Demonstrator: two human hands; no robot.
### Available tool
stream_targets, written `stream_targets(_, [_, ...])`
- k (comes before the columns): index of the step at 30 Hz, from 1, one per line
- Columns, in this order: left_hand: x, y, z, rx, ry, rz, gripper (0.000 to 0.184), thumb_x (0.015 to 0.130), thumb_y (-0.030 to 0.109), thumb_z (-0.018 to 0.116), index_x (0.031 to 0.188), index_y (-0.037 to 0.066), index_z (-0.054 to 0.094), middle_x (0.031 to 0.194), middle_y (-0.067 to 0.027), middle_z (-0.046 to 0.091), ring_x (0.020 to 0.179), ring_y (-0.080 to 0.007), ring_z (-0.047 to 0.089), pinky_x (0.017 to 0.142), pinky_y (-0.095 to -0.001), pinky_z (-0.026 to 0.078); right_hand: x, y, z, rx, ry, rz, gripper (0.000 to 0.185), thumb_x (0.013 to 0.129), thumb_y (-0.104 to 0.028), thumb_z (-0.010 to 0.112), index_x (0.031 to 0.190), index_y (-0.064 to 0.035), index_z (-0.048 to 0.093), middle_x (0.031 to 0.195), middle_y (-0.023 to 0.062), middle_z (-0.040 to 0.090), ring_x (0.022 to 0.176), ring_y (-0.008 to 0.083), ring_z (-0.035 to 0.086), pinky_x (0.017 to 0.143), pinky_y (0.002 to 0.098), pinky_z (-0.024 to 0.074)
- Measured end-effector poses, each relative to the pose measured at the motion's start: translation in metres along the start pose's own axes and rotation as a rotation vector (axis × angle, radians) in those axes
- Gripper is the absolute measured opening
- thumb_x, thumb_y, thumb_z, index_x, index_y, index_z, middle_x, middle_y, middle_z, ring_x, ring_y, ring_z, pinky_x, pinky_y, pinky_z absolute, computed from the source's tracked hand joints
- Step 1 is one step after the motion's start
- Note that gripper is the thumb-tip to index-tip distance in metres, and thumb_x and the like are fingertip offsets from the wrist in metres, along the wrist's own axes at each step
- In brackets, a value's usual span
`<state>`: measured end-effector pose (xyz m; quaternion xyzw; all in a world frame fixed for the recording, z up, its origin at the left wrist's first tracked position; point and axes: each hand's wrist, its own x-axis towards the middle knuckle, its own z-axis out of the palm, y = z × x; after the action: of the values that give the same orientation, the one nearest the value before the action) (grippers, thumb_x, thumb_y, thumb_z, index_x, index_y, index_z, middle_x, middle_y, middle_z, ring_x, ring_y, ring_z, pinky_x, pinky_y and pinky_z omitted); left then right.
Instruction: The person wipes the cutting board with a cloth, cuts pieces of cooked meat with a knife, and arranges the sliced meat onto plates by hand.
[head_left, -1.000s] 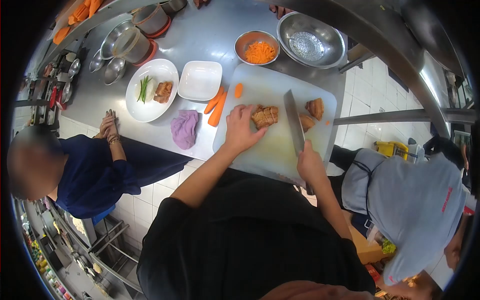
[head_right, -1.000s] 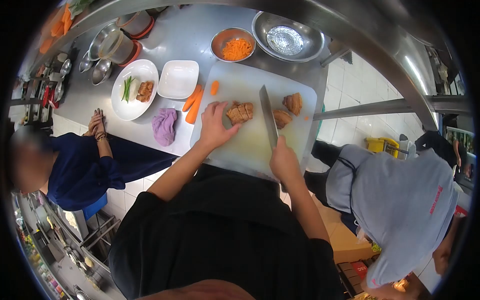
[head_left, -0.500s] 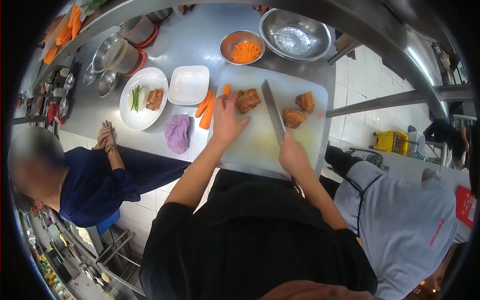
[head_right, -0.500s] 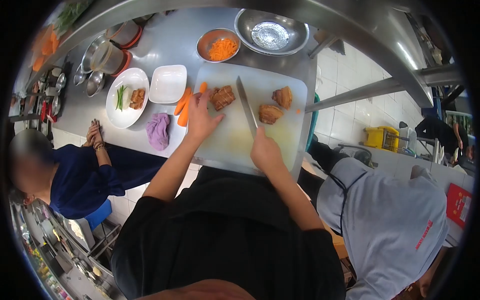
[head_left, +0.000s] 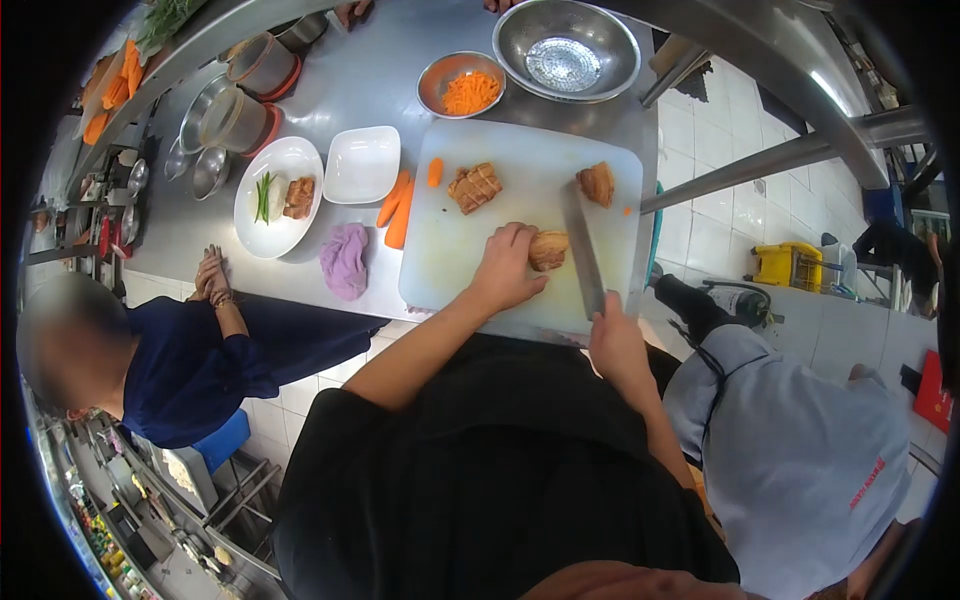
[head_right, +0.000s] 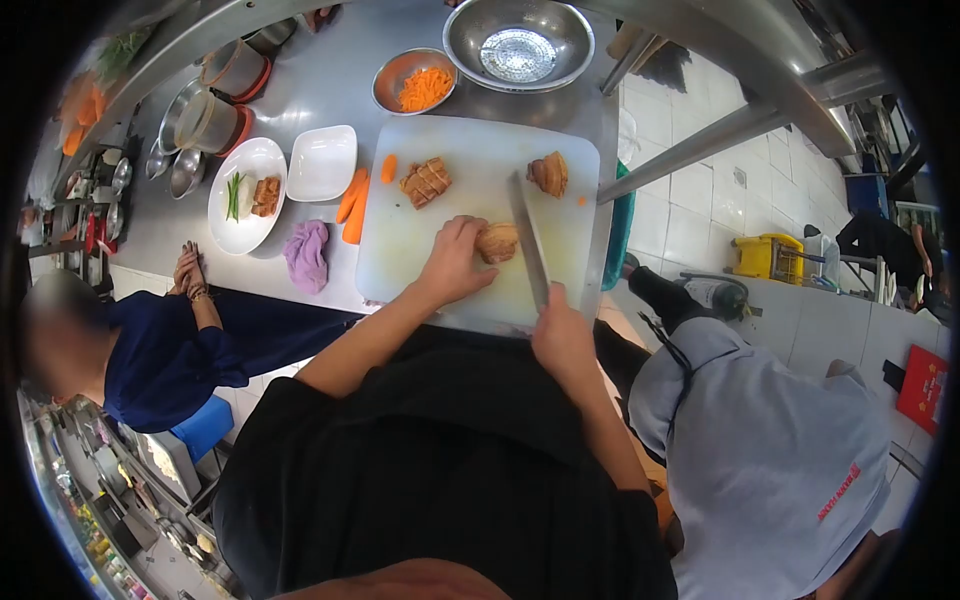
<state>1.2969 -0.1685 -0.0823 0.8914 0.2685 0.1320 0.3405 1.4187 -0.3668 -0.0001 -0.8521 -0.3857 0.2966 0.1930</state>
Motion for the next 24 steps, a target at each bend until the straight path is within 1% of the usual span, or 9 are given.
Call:
stream_targets(3, [-0.001,0.000,-0.005,-0.079,0.001,-0.022,0.068,0.069,0.017,0.082,0.128,-0.002,0.055,0.123,-0.0213,0.055,0.120,-0.0404,0.053,0.106,-0.0461,0.046,0.017,-0.024,0.008,-0.066,-0.041,-0.031,0.029,0.096,-0.007,0.047,0.125,-0.0013,0.044,0.083,0.0345,0.067,0.081,0.0559,0.066,0.078,0.0655,0.0493])
stream_targets(5, [0.010,0.002,-0.007,-0.038,-0.102,-0.037,0.067,0.068,0.018,0.083,0.125,-0.003,0.054,0.123,-0.0226,0.054,0.117,-0.0413,0.054,0.105,-0.0460,0.048,0.028,-0.035,0.007,-0.145,-0.086,-0.021,0.027,0.095,-0.006,0.047,0.122,-0.0017,0.044,0.084,0.0347,0.067,0.082,0.0558,0.066,0.079,0.0656,0.0492])
stream_targets(6, [0.013,0.003,-0.009,-0.040,-0.096,-0.037,0.067,0.068,0.018,0.083,0.125,-0.003,0.054,0.123,-0.0226,0.054,0.117,-0.0413,0.054,0.105,-0.0460,0.048,0.031,-0.036,0.009,-0.149,-0.085,-0.024,0.027,0.095,-0.006,0.047,0.122,-0.0017,0.044,0.084,0.0347,0.067,0.082,0.0558,0.066,0.079,0.0656,0.0492])
stream_targets(9, [0.017,0.003,-0.011,0.003,-0.166,-0.024,0.065,0.068,0.018,0.082,0.123,-0.003,0.054,0.121,-0.0228,0.055,0.117,-0.0410,0.055,0.104,-0.0458,0.049,0.028,-0.041,0.011,-0.187,-0.090,-0.027,0.035,0.096,-0.007,0.051,0.129,-0.0002,0.042,0.083,0.0341,0.066,0.082,0.0554,0.066,0.075,0.0652,0.0485])
stream_targets(11, [0.018,0.000,-0.010,0.002,-0.155,-0.010,0.062,0.069,0.017,0.079,0.122,-0.002,0.055,0.121,-0.0224,0.056,0.117,-0.0414,0.055,0.102,-0.0470,0.050,0.017,-0.052,-0.002,-0.222,-0.154,0.003,0.031,0.091,-0.005,0.055,0.120,-0.0002,0.044,0.088,0.0361,0.067,0.088,0.0554,0.066,0.081,0.0634,0.0496])
stream_targets(14, [0.021,-0.006,-0.007,-0.015,-0.181,-0.002,0.061,0.069,0.018,0.079,0.121,-0.003,0.056,0.118,-0.0220,0.057,0.116,-0.0412,0.056,0.101,-0.0466,0.051,-0.013,-0.036,-0.006,-0.209,-0.153,-0.036,0.033,0.089,-0.004,0.057,0.120,0.0006,0.044,0.089,0.0373,0.067,0.090,0.0562,0.066,0.082,0.0628,0.0497])
stream_targets(18, [0.023,-0.007,-0.010,-0.025,-0.202,0.014,0.059,0.070,0.018,0.079,0.120,-0.003,0.056,0.117,-0.0218,0.058,0.115,-0.0409,0.057,0.100,-0.0460,0.051,0.038,-0.027,0.041,-0.095,-0.055,-0.067,0.033,0.090,-0.003,0.055,0.121,0.0011,0.045,0.089,0.0381,0.066,0.089,0.0571,0.065,0.082,0.0633,0.0495])
stream_targets(20, [0.020,-0.008,-0.017,-0.069,-0.197,0.021,0.058,0.071,0.019,0.080,0.119,-0.003,0.056,0.117,-0.0224,0.057,0.114,-0.0409,0.057,0.099,-0.0463,0.051,0.070,-0.027,0.052,-0.144,-0.033,-0.008,0.036,0.091,-0.005,0.059,0.122,0.0010,0.043,0.090,0.0373,0.067,0.088,0.0564,0.066,0.081,0.0633,0.0498])
stream_targets(24, [0.010,-0.013,-0.022,-0.130,-0.087,0.015,0.057,0.072,0.020,0.080,0.118,-0.002,0.056,0.115,-0.0226,0.057,0.114,-0.0408,0.057,0.098,-0.0472,0.050,0.042,-0.062,0.009,-0.171,-0.083,0.018,0.040,0.091,-0.013,0.066,0.120,0.0010,0.042,0.090,0.0361,0.067,0.088,0.0554,0.067,0.081,0.0623,0.0507])
